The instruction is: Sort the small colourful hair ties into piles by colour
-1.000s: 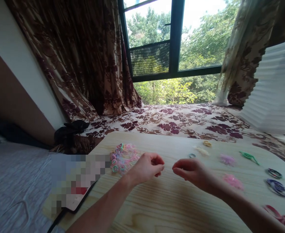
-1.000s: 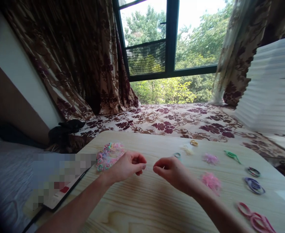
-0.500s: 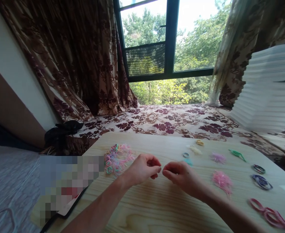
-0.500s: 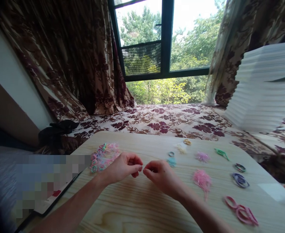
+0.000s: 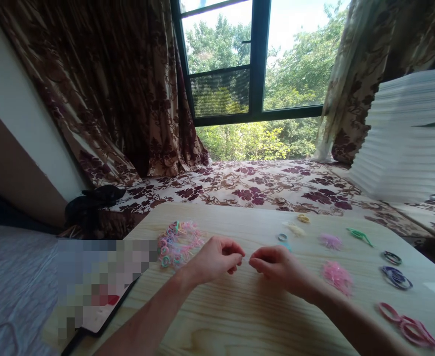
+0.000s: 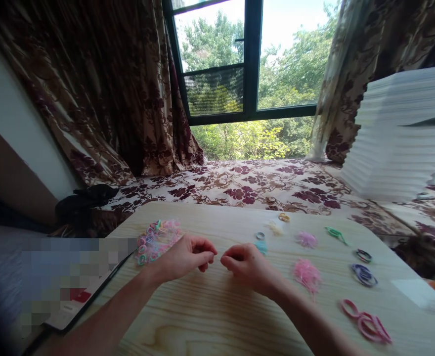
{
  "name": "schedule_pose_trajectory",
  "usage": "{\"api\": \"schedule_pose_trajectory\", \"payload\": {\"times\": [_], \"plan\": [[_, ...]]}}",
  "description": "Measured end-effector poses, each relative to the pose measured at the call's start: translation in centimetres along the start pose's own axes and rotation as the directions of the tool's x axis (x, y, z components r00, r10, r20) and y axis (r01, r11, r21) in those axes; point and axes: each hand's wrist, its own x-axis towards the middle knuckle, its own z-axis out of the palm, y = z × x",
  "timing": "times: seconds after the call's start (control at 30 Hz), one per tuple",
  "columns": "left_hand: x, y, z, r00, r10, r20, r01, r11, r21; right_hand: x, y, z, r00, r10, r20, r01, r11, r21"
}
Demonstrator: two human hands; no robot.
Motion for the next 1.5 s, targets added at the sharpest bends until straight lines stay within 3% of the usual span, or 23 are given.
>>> {"api": "schedule_pose_trajectory", "payload": {"times": [0.47,0.9,1.5], "plan": [[0.1,-0.1,-0.2,0.999,-0.052,0.012,0.053,0.994,-0.093,0.0,-0.1,0.0,0.985,0.130,0.112,-0.142,0.983,0.115],[0.1,-0.2,-0.2,1.000,0.010,-0.023,-0.012,0.997,-0.082,-0.3,-0.9,0.1,0.966,0.195,0.169,-0.231,0.945,0.231],[0.0,-0.2,0.0,0.998,0.029,-0.051,-0.032,0.998,-0.059,-0.4,-0.8,0.4,0.960,0.206,0.191,-0.235,0.962,0.140]]}}
